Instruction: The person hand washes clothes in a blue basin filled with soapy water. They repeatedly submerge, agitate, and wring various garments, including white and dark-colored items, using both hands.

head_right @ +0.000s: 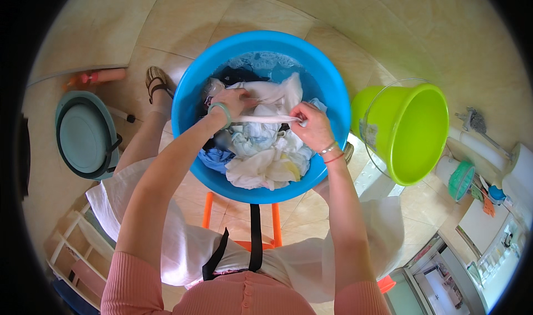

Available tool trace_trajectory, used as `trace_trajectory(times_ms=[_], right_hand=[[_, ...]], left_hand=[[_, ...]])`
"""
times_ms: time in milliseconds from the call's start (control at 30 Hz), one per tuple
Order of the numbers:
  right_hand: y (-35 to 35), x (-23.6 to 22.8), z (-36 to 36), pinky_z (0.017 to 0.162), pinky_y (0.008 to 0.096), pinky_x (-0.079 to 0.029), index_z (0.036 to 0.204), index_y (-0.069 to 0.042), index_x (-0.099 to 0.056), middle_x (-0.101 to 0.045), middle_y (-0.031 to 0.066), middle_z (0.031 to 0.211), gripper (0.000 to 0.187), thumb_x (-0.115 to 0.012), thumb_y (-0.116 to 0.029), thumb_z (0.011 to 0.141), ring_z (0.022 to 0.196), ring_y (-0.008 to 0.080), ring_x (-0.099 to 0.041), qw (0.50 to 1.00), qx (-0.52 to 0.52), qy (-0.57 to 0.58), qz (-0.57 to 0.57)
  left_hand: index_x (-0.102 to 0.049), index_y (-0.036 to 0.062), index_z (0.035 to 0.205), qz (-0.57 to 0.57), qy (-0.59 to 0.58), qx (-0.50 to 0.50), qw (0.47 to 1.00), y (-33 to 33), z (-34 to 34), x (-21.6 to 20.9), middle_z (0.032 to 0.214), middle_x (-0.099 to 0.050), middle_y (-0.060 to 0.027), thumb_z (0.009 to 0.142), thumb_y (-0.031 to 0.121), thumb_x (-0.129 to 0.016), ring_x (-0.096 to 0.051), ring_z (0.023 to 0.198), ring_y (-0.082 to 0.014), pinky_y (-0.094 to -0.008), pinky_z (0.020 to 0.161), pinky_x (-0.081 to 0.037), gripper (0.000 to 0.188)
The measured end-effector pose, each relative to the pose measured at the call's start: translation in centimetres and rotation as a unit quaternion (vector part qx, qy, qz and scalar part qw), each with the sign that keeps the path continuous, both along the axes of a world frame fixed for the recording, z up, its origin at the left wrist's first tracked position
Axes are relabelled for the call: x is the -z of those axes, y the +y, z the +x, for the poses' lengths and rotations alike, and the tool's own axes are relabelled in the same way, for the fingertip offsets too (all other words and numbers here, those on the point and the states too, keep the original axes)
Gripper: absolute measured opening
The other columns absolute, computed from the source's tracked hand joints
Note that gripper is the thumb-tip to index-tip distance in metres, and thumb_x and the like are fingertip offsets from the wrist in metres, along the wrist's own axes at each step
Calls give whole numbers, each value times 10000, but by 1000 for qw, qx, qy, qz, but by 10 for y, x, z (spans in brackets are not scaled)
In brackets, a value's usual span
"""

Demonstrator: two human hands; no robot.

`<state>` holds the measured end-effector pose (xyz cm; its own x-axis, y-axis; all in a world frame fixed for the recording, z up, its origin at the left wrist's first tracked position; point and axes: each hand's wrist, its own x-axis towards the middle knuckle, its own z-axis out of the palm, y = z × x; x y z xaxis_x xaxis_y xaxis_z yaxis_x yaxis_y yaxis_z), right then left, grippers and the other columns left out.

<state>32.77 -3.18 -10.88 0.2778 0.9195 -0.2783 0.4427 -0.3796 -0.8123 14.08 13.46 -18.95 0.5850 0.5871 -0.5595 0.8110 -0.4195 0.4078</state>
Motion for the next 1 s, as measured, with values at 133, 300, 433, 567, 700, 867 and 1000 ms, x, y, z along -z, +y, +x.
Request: trace_trajectory(times_ms=[133, 300, 433, 567, 700, 867, 1000], right_hand=[[-40, 20, 27, 683, 408, -512, 856, -169, -704, -706, 92, 858, 271, -582, -409, 828, 803, 289, -665, 962, 42, -117, -245], [0, 25, 8, 763, 438, -517, 1038, -162, -658, -691, 152, 958, 473, -620, -560, 786, 912, 351, -653, 906, 107, -279, -298], [19, 49, 13, 778, 438, -503, 1031, -163, -659, -681, 147, 985, 439, -627, -533, 796, 897, 340, -644, 902, 100, -281, -311], [-9, 97, 43, 723, 352, -500, 1105, -93, -603, -665, 82, 923, 300, -645, -273, 869, 794, 235, -628, 969, 214, -86, -89], [-6, 92, 45, 646, 243, -465, 1015, -21, -603, -601, 14, 852, 178, -566, -175, 933, 758, 107, -571, 824, 420, 380, 13], [8, 117, 51, 655, 292, -484, 1068, -19, -590, -624, 63, 901, 205, -579, -154, 914, 786, 132, -584, 894, 410, 181, 1], [16, 122, 39, 766, 371, -502, 1106, -48, -593, -624, 166, 1040, 308, -658, -188, 839, 871, 276, -622, 958, 277, -70, -38]], left_hand=[[-670, 147, 973, -2, -21, 49, 999, -6, 19, -16, 961, -675, -133, 874, 394, -587, -628, 945, -308, -405, 822, -490, 278], [-596, 69, 976, 37, -292, -83, 952, 2, 10, -6, 910, -642, -158, 908, 219, -592, -611, 850, -314, -387, 766, -482, 165], [-539, 12, 1001, -44, -354, -196, 914, 22, 20, -25, 861, -628, -177, 946, 193, -543, -595, 787, -331, -376, 734, -475, 189], [-566, 15, 993, -49, -406, -289, 866, 47, 13, -2, 826, -625, -106, 929, 209, -588, -579, 754, -202, -316, 692, -463, 205], [-620, 40, 1004, -178, -333, -339, 862, 59, -1, 15, 906, -628, -55, 842, 342, -695, -570, 782, -130, -265, 712, -463, 351], [-685, 97, 1029, -81, -160, -79, 981, 51, -10, 2, 997, -634, -112, 729, 414, -780, -619, 892, -196, -302, 807, -486, 446], [-696, 106, 1031, -142, -179, -183, 956, 58, -6, 4, 1121, -628, -134, 814, 307, -733, -620, 943, -172, -294, 781, -494, 298]])
